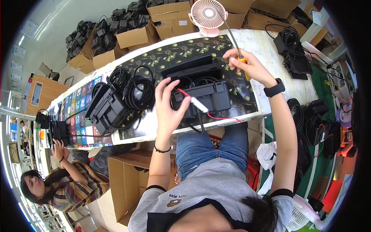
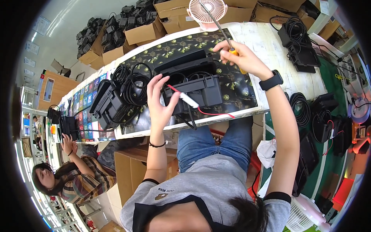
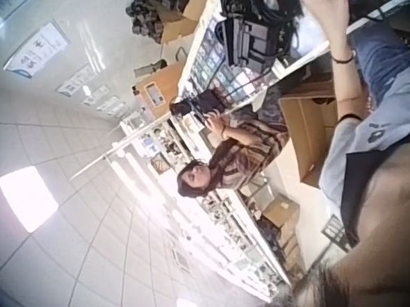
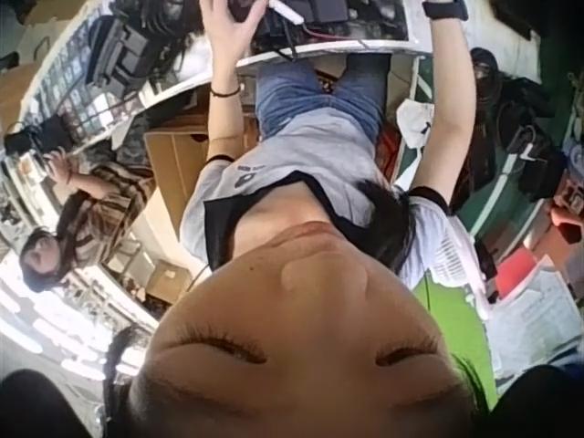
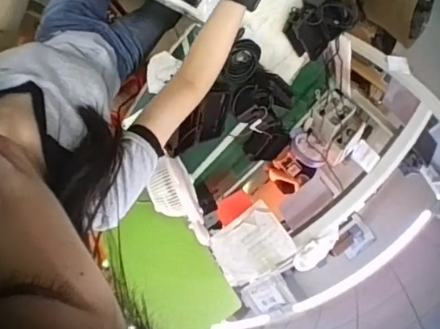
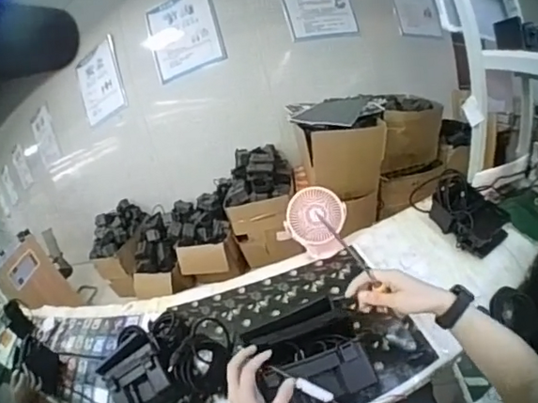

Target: Assembling electronic components into plastic housings and securing them with a screwdriver.

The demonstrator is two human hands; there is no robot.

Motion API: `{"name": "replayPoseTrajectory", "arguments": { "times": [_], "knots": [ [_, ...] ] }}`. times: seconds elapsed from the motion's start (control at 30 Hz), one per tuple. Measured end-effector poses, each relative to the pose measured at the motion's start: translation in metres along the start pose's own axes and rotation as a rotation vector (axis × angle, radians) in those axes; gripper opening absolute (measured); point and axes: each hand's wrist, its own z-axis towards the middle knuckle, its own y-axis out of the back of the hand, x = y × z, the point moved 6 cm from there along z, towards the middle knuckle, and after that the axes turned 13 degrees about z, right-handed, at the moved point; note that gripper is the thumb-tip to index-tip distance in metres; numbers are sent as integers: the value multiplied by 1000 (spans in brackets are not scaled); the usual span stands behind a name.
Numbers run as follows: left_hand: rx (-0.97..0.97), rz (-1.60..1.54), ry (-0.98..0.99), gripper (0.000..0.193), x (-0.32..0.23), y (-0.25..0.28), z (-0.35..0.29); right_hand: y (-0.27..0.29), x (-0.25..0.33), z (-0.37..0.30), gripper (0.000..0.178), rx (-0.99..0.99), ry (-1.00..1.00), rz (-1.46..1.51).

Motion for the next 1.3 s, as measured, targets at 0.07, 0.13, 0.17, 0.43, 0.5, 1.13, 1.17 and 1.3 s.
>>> {"name": "replayPoseTrajectory", "arguments": {
  "times": [0.07,0.13,0.17,0.43,0.5,1.13,1.17,1.3],
  "knots": [
    [-1,5,-5,45,1,-6,3,-1,2,4,24,-15,-20,-19],
    [19,1,-6,47,-4,-4,0,-4,-3,3,28,-60,-175,-12],
    [38,-2,-8,48,-6,-4,-2,-6,-8,1,28,-58,-176,-12],
    [-246,148,-349,49,-16,-4,-75,-26,-33,-25,49,-176,2,148],
    [-294,199,-395,44,-17,-9,-89,-29,-36,-30,46,-260,118,206],
    [-120,-69,-193,44,-51,38,-28,-22,-91,-58,66,-506,-29,9],
    [11,90,-229,43,-61,35,-13,-24,-90,-58,66,-502,-31,7],
    [382,368,-316,30,-62,-6,-2,-26,-69,-61,57,-584,110,127]
  ]
}}
